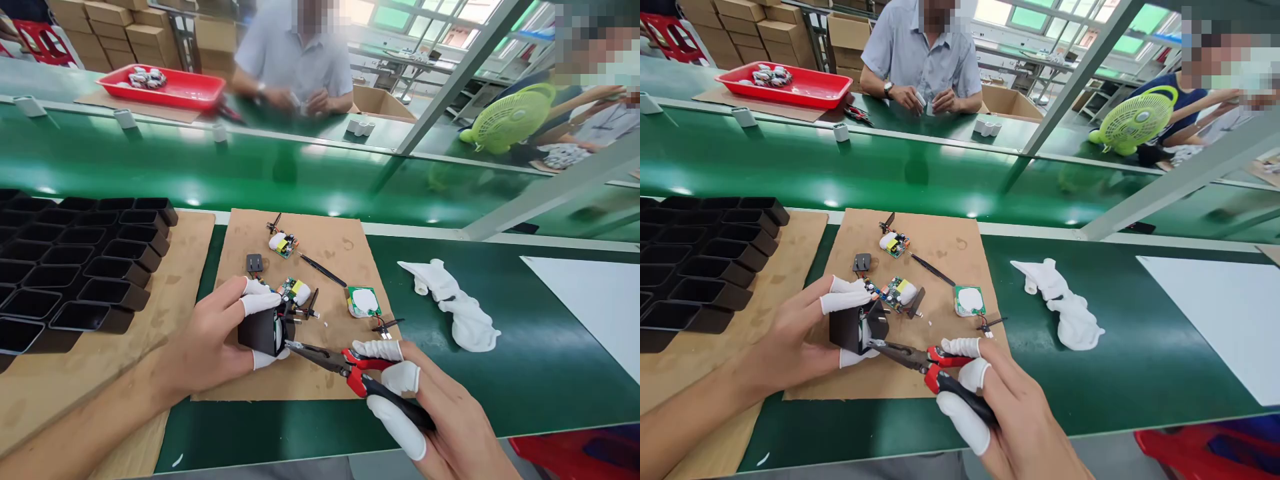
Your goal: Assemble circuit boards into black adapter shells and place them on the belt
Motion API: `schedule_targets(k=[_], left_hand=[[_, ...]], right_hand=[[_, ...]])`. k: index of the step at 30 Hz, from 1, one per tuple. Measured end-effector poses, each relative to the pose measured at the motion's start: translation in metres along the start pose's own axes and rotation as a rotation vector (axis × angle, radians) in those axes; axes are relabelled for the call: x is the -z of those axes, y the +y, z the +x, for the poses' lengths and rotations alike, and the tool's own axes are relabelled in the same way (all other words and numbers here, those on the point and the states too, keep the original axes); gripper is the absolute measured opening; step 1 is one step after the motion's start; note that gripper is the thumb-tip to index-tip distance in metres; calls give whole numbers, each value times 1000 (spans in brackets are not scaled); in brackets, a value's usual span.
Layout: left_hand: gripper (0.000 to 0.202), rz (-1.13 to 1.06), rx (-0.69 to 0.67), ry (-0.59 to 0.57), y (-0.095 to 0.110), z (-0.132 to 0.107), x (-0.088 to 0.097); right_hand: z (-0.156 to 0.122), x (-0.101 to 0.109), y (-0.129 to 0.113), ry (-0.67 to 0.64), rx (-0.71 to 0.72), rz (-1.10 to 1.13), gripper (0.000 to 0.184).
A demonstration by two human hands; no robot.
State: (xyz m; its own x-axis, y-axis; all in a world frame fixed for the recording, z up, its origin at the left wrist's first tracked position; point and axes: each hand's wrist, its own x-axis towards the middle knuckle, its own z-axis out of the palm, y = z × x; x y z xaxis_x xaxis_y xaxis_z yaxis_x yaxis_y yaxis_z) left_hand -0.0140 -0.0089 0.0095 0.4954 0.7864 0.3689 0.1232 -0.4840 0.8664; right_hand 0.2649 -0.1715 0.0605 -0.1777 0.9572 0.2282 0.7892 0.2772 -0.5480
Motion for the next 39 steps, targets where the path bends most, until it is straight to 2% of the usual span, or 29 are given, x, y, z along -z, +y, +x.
schedule_targets(k=[3,7,10,20,24,26,29,31,34,36,39], left_hand=[[45,84,-85,-9,-4,-3,1],[50,256,-299,0,-8,-7,0],[51,395,-407,-17,-9,-9,1],[42,576,-514,-14,-2,-7,0],[44,615,-553,-56,-6,-6,2],[46,639,-560,-72,-9,-6,4],[46,682,-567,-81,-10,-6,4],[39,731,-560,-86,-8,-6,3],[23,834,-470,-97,2,-5,-1],[18,893,-387,-158,13,-4,-2],[22,930,-268,-331,36,-9,-1]], right_hand=[[2,-4,2,16,8,-24,12],[6,-6,0,37,35,-28,12],[10,-6,-2,30,52,-55,10],[16,-7,-6,-52,49,-82,12],[20,-9,-6,-78,-26,-167,12],[23,-11,-9,-117,-74,-215,22],[28,-13,-12,-211,-82,-272,24],[30,-15,-13,-246,-57,-289,30],[28,-15,-12,-232,11,-329,29],[23,-12,-9,-216,67,-374,26],[12,-3,-5,-213,137,-410,21]])
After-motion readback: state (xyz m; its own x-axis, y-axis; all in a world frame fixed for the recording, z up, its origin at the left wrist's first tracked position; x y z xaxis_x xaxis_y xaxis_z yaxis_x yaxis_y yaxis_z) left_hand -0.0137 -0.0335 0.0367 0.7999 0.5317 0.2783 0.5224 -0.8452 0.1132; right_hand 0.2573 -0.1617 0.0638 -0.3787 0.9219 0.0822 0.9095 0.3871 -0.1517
